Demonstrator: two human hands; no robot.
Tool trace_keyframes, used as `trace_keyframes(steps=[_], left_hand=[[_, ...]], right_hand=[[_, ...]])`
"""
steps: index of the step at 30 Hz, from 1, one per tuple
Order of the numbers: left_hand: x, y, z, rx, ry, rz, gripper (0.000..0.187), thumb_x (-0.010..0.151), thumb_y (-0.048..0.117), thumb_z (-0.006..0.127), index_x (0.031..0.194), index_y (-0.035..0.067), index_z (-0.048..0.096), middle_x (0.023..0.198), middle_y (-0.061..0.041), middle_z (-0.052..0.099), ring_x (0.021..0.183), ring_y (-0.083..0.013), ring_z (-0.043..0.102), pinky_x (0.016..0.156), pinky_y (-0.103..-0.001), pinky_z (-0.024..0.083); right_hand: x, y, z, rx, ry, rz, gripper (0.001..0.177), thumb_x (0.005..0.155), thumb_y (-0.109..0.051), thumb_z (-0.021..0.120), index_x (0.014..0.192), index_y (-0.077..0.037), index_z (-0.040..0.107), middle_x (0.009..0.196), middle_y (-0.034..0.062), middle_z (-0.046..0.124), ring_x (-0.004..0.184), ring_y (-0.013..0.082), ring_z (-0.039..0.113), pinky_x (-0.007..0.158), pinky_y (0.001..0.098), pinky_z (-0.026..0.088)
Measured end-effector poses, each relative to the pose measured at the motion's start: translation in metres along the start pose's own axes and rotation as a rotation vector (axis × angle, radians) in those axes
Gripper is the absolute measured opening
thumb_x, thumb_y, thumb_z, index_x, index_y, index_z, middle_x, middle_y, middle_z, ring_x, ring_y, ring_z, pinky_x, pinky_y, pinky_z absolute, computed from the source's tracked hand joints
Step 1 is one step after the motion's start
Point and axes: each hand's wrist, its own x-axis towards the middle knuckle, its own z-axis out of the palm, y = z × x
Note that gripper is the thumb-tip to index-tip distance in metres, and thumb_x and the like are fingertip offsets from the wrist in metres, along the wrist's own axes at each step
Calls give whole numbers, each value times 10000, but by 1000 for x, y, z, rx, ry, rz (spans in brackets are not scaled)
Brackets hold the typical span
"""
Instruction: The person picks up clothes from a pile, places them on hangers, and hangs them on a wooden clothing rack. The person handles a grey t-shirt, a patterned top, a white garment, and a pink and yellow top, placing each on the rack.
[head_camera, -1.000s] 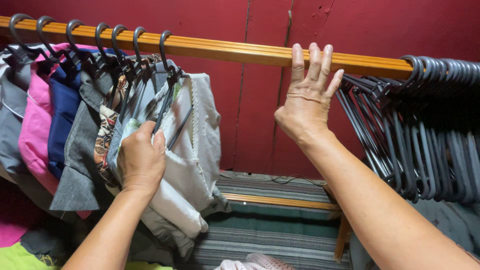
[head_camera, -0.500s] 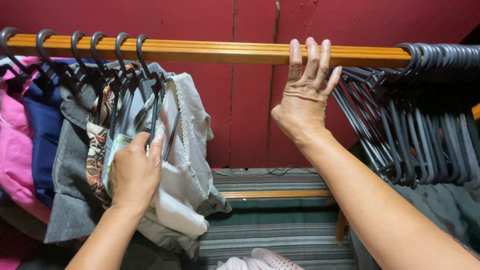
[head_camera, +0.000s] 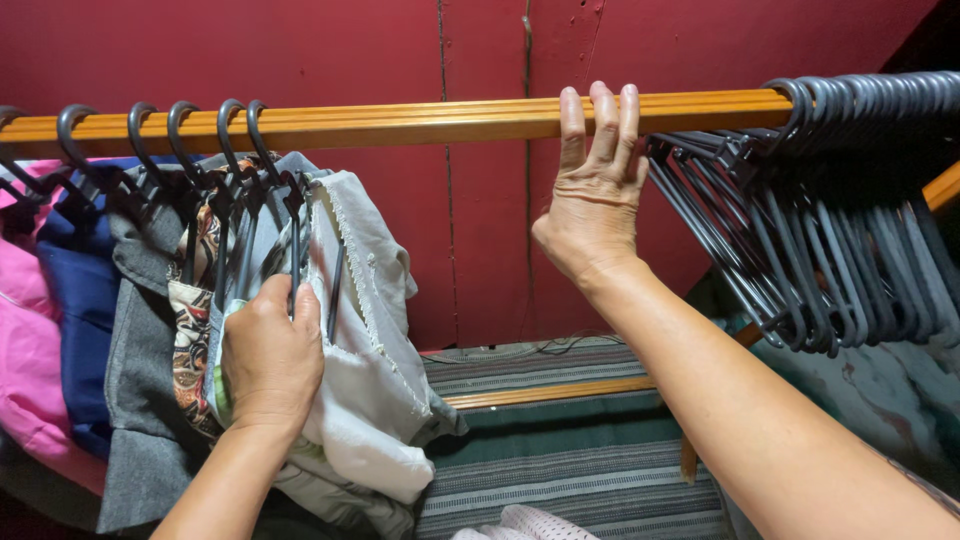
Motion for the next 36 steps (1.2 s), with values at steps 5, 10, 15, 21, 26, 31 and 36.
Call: trace_keyframes(steps=[5,10,15,21,26,31,36], left_hand=[[3,-2,2,72,-38,-19,307,1002,315,563,1126,59,677,925,-288,704,885,-502,665,794,-569,506],[0,-5,6,167,-93,-30,309,1037,339,510,1160,72,605,943,-273,714,888,-509,668,794,-592,501],[0,-6,10,168,-77,-13,292,1045,337,490,1122,73,586,927,-268,713,881,-509,669,787,-593,502],[-1,-7,12,206,-94,-24,314,1069,351,447,1095,59,559,902,-262,709,874,-497,677,782,-592,508],[-2,-8,13,261,-81,-3,326,1075,364,434,1095,59,550,898,-262,704,869,-494,679,774,-591,511],[-5,-8,13,277,-84,-43,347,1068,404,442,1106,77,552,907,-261,705,888,-495,675,783,-593,504],[-24,-16,12,203,-49,-1,391,1036,438,519,1160,69,545,956,-262,702,897,-501,669,774,-591,504]], right_hand=[[-2,-1,-1,13,56,-15,1136,636,-29,738,1596,-110,136,1608,206,169,1538,450,57,1133,657,337],[-1,-1,0,11,43,-6,1141,626,-31,743,1593,-116,143,1604,206,181,1535,453,67,1116,644,332],[-1,-1,1,9,50,-11,1162,619,-42,755,1599,-107,133,1598,217,154,1530,456,40,1179,662,288],[-1,-4,0,16,-3,28,1191,615,-63,774,1605,-113,113,1604,216,122,1529,446,-7,1186,693,252],[1,-1,-5,33,-34,17,1187,629,-77,781,1606,-117,108,1607,214,112,1531,449,-24,1148,706,284],[3,2,-14,60,-108,16,1198,634,-24,738,1630,-132,81,1660,220,43,1548,454,-58,1155,661,304],[-3,5,-29,117,-186,-3,1257,629,0,723,1644,-168,0,1690,170,-50,1566,400,-70,1210,642,219]])
